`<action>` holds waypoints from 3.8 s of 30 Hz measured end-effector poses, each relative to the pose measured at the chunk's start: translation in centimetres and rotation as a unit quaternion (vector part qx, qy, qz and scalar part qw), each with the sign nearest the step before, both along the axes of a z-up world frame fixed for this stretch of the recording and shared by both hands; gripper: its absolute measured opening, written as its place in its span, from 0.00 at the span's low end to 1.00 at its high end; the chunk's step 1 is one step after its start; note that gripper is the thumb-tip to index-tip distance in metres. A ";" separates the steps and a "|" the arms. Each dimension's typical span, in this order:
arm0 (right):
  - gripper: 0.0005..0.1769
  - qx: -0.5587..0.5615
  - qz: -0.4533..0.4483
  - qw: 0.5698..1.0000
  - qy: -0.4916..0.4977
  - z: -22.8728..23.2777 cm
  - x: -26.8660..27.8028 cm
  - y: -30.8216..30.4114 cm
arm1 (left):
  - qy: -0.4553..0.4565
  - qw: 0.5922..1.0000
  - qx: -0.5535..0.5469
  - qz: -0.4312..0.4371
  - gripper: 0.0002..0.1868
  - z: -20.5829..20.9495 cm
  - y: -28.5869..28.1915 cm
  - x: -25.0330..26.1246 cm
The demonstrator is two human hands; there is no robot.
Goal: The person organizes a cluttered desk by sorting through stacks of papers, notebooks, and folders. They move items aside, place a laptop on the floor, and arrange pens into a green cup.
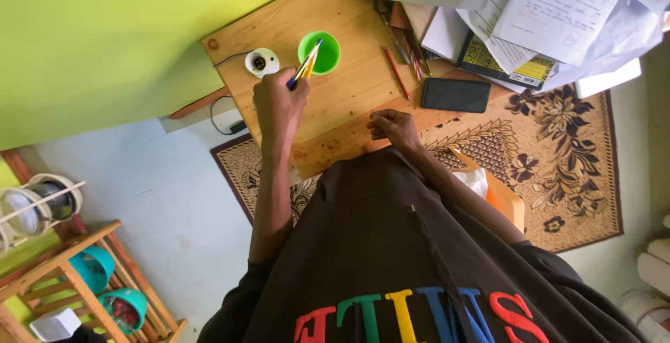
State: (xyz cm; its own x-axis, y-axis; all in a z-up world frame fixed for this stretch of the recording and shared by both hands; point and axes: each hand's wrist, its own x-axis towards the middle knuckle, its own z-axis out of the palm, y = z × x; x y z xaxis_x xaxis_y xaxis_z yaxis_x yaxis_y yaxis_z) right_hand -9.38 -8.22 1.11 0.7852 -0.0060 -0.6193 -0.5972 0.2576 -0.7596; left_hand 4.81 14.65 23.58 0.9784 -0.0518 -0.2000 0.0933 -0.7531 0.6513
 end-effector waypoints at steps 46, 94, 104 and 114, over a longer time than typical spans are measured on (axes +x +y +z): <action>0.13 -0.132 0.008 0.984 -0.116 1.8 -0.7 -4.7 | 0.207 0.896 -0.389 -0.057 0.15 -24.0 -11.5 -5.4; 0.13 -0.432 -0.037 0.895 -0.106 4.6 2.8 -6.8 | 0.096 0.806 -0.580 0.066 0.13 -9.9 -2.1 -1.8; 0.15 -0.420 -0.053 0.897 -0.128 4.1 1.3 -5.9 | -0.007 0.981 -0.192 0.035 0.19 -6.6 -0.4 -1.1; 0.15 -0.411 -0.071 0.893 -0.170 3.8 0.7 -5.5 | -0.029 0.967 -0.251 0.015 0.07 -8.4 0.5 -0.7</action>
State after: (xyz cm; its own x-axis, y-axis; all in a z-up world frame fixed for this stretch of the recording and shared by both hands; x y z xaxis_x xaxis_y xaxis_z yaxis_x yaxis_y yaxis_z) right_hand -8.64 -13.67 4.88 0.8826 -0.4622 -0.0857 -0.3008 -0.4152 -0.8586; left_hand 4.07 15.14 15.17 0.9898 -0.0998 -0.1012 0.0620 -0.3376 0.9392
